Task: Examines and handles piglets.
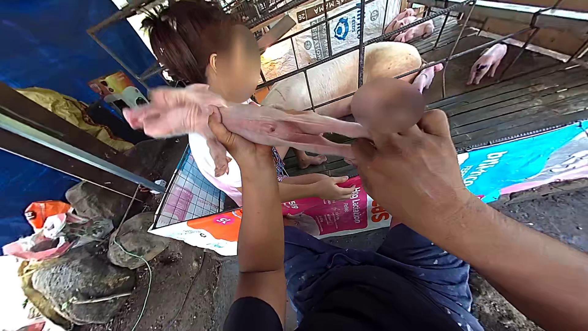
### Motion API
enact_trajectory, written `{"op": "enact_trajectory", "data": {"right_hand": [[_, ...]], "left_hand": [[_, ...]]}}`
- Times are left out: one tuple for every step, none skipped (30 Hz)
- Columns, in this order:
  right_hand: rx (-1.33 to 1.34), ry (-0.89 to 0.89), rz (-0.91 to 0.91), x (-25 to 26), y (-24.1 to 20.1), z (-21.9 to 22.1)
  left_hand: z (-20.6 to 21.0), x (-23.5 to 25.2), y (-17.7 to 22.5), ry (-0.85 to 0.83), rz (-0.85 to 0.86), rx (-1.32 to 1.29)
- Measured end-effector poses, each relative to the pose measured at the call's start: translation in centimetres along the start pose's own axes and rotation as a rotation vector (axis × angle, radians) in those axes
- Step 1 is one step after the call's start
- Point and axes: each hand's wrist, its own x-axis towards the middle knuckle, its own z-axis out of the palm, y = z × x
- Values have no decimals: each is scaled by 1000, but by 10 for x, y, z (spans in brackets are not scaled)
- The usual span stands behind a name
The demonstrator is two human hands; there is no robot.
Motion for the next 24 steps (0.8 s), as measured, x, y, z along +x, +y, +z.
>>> {"op": "enact_trajectory", "data": {"right_hand": [[4, 5, -1, 0, 1, -3], [2, 8, -4, 1, 1, -5], [-1, 10, -9, 1, 1, -8], [-6, 12, -14, 2, 1, -9], [-9, 12, -18, 2, 0, -9], [-12, 10, -26, 2, -1, -9], [-17, 4, -34, 2, -2, -8], [-19, 3, -42, 2, -4, -7], [-24, 9, -49, 2, -5, -7], [-33, 10, -48, 2, -5, -8], [-38, 12, -49, 3, -6, -9], [-37, 16, -50, 3, -6, -10], [-32, 14, -51, 4, -6, -11], [-20, 12, -52, 4, -7, -11], [-10, 3, -54, 3, -8, -12], [-4, 4, -60, 2, -8, -13], [3, 13, -71, 0, -10, -14], [13, 25, -79, -2, -12, -15], [28, 44, -83, -4, -15, -16], [39, 65, -85, -5, -19, -17], [44, 86, -91, -7, -22, -18], [38, 93, -102, -9, -26, -18], [28, 93, -114, -9, -29, -18], [17, 81, -129, -9, -32, -17]], "left_hand": [[-3, -1, -1, -2, -16, -14], [-6, -3, -1, -10, -27, -30], [-10, -4, -2, -20, -35, -53], [-11, -6, -1, -20, -45, -88], [-10, -8, 0, -16, -55, -105], [-9, -9, 1, -18, -69, -117], [-9, -9, 1, -25, -82, -131], [-8, -10, 1, -21, -86, -137], [-7, -10, 1, -13, -72, -136], [-6, -11, 1, -1, -49, -122], [-5, -11, 0, -4, -25, -102], [-5, -11, 0, -2, -2, -86], [-4, -11, -1, 2, 9, -73], [-4, -12, -1, 8, 10, -72], [-4, -12, -1, 8, 15, -73], [-3, -12, -1, 6, 20, -72], [-1, -13, -1, 7, 15, -76], [1, -14, 0, 11, 11, -75], [4, -16, 2, 15, 2, -71], [5, -17, 3, 7, -4, -69], [5, -18, 4, -9, -8, -74], [3, -19, 4, -42, -20, -93], [0, -21, 3, -80, -27, -97], [-2, -22, 2, -114, -25, -114]]}}
